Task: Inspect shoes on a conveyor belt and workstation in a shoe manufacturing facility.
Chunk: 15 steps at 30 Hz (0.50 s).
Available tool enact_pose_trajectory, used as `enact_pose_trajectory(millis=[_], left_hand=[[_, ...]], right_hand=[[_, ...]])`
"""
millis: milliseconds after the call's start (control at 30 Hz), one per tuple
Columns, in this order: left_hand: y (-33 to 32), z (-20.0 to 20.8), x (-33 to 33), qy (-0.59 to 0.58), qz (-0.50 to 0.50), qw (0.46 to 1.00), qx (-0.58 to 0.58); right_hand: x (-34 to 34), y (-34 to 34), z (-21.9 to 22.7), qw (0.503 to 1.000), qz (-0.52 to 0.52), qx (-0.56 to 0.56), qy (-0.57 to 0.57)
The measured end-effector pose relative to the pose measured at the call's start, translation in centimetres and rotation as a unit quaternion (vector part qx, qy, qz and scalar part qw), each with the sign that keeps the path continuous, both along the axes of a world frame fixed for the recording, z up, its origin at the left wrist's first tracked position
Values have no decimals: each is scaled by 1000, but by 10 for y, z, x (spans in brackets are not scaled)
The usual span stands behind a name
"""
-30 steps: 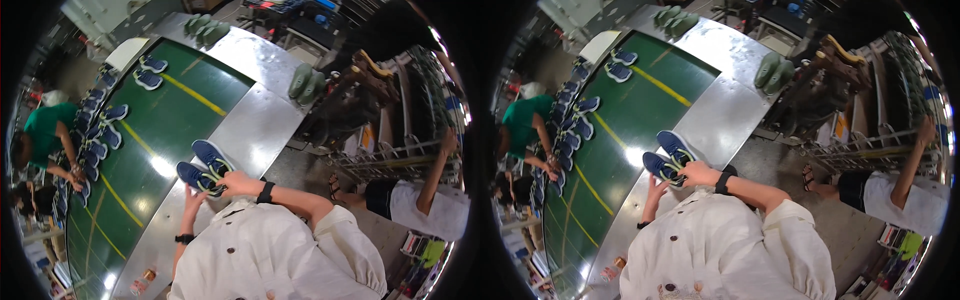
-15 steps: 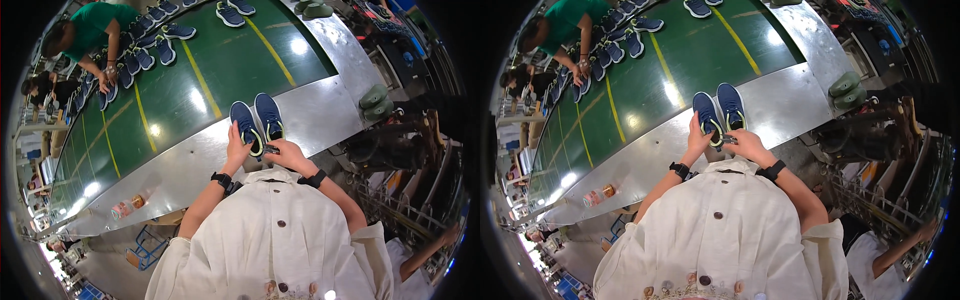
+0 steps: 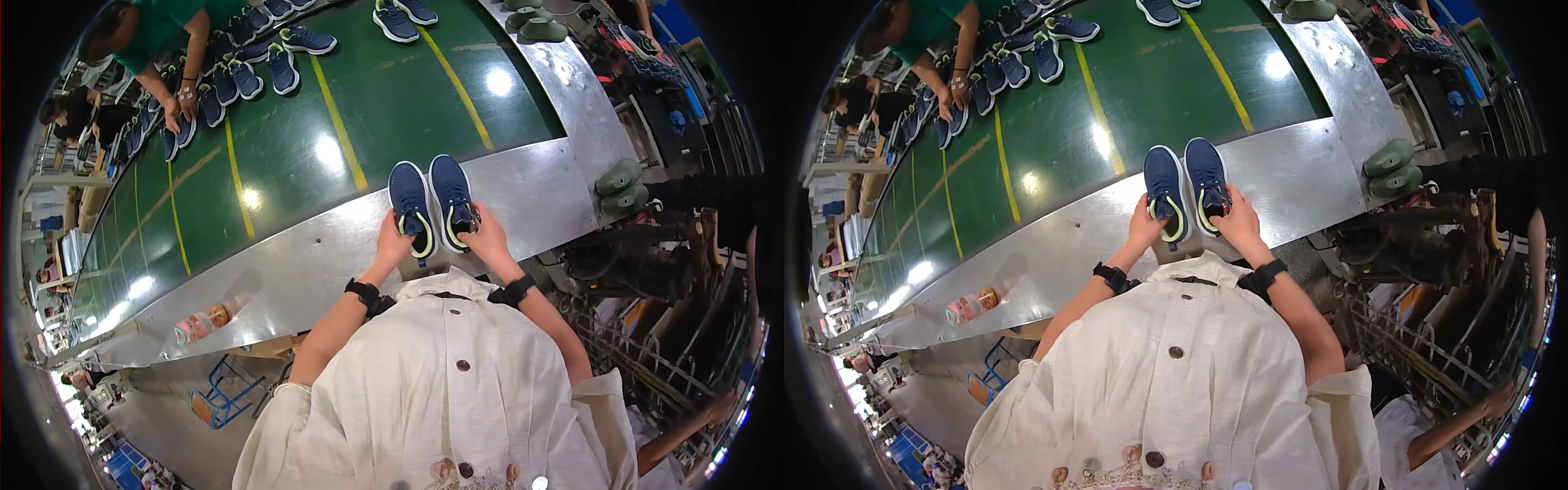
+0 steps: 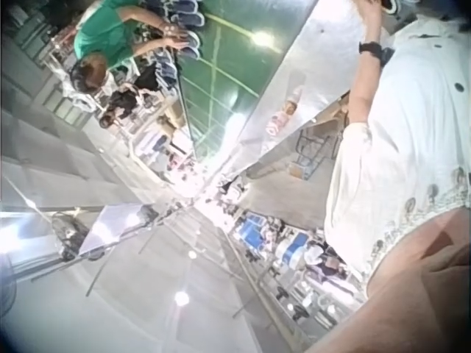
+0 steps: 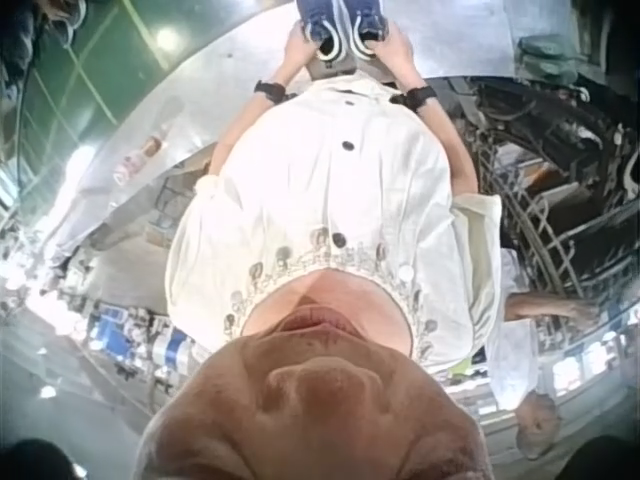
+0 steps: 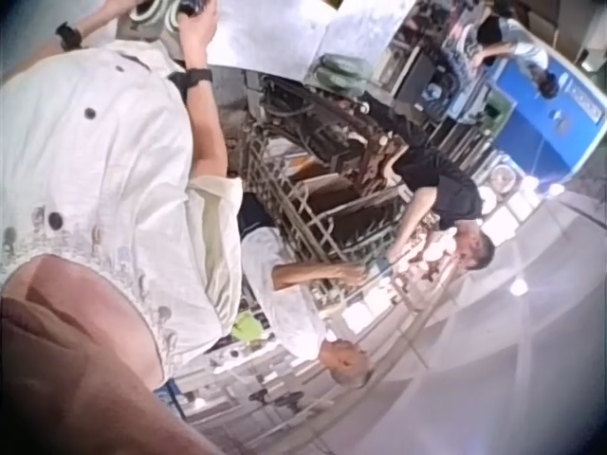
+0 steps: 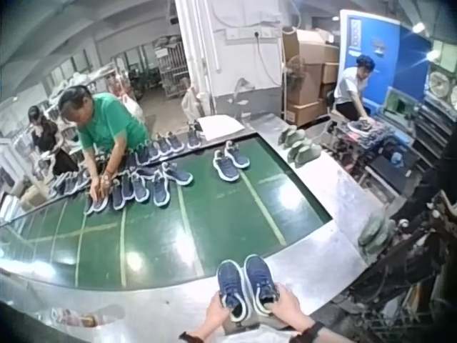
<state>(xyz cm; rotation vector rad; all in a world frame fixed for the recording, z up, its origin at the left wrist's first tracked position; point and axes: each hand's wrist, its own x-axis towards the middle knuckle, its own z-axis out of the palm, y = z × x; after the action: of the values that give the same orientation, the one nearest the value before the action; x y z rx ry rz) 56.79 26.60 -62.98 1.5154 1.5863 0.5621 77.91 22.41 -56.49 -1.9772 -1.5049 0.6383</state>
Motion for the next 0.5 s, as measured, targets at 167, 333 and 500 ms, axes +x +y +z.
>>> enact_pose_trajectory(millis=[167,333,500], left_hand=[[19,34,-27,-389,173,865,-265],[34,140,-19,-700,55,635,-321],[17,217,9,-824,-66,458,-327]], right_hand=[[22,18,-14,918,-108,-217,313],[28,6,50,475,-236,-158,833],[-15,14,145,449,75,-54,889]])
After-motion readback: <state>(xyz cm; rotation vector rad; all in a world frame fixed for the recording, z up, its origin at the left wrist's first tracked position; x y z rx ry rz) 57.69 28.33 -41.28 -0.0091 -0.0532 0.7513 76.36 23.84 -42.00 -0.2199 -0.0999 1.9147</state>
